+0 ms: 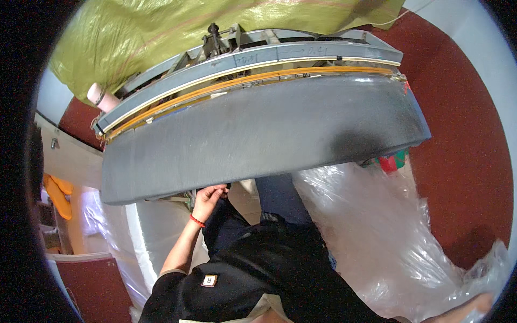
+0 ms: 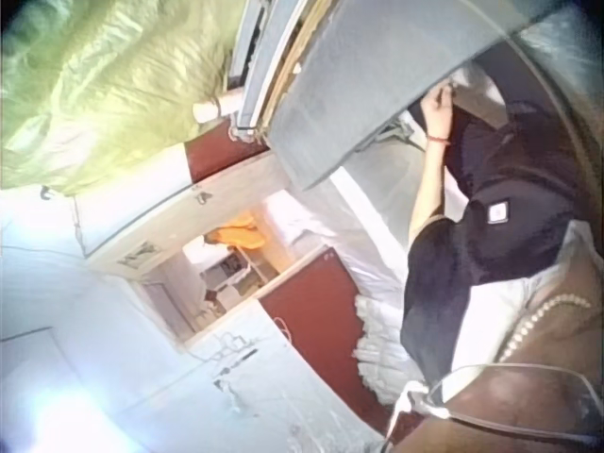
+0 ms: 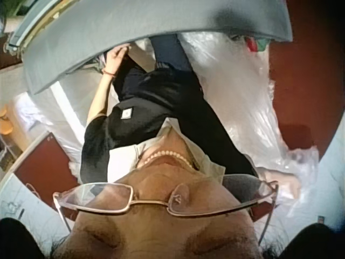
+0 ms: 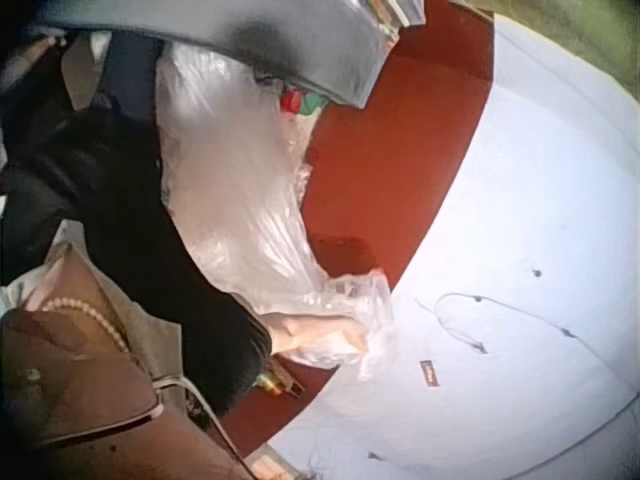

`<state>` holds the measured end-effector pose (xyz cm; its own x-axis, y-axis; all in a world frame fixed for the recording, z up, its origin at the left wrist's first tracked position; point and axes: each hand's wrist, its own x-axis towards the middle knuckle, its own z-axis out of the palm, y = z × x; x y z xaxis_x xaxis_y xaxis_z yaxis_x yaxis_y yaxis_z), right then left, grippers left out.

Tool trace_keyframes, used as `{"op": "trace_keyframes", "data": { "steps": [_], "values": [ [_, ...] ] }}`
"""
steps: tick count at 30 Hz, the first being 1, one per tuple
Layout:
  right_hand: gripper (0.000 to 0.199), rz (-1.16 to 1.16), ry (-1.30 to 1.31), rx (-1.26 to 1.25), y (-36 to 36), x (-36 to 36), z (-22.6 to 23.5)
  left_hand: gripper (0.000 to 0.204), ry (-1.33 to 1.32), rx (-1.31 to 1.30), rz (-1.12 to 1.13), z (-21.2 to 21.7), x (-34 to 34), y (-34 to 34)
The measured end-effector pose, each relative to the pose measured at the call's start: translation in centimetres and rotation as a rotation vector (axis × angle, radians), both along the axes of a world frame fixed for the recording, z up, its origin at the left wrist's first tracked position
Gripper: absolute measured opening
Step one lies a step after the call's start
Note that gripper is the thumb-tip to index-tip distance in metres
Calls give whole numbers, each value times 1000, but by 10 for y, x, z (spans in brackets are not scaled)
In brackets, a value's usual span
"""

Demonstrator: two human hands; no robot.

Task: Covering a large part with plastic film and preparing it for transport.

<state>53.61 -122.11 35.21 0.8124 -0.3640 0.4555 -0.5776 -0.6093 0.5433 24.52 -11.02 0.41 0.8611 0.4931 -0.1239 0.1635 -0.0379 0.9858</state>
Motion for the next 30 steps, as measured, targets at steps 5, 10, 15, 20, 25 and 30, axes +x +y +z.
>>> {"op": "trace_keyframes", "data": {
  "steps": [5,10,15,20,25,30],
  "values": [
    [20,445,57,236,162,89,-161,17,61,5,68,66,-4,-38],
    [27,993,266,714,621,94,-132,17,81,441,-77,42,-44,-21],
    [9,1872,580,1451,882,-42,-71,18,84,247,277,22,-113,-10],
    [12,2531,559,1832,954,-156,-11,18,104,-1,534,16,-156,-4],
    [16,2335,405,2434,999,-228,4,17,132,22,777,-25,-238,-4],
    [14,2327,990,2281,1036,-262,9,19,249,107,1020,-76,-312,20]
  ]
}}
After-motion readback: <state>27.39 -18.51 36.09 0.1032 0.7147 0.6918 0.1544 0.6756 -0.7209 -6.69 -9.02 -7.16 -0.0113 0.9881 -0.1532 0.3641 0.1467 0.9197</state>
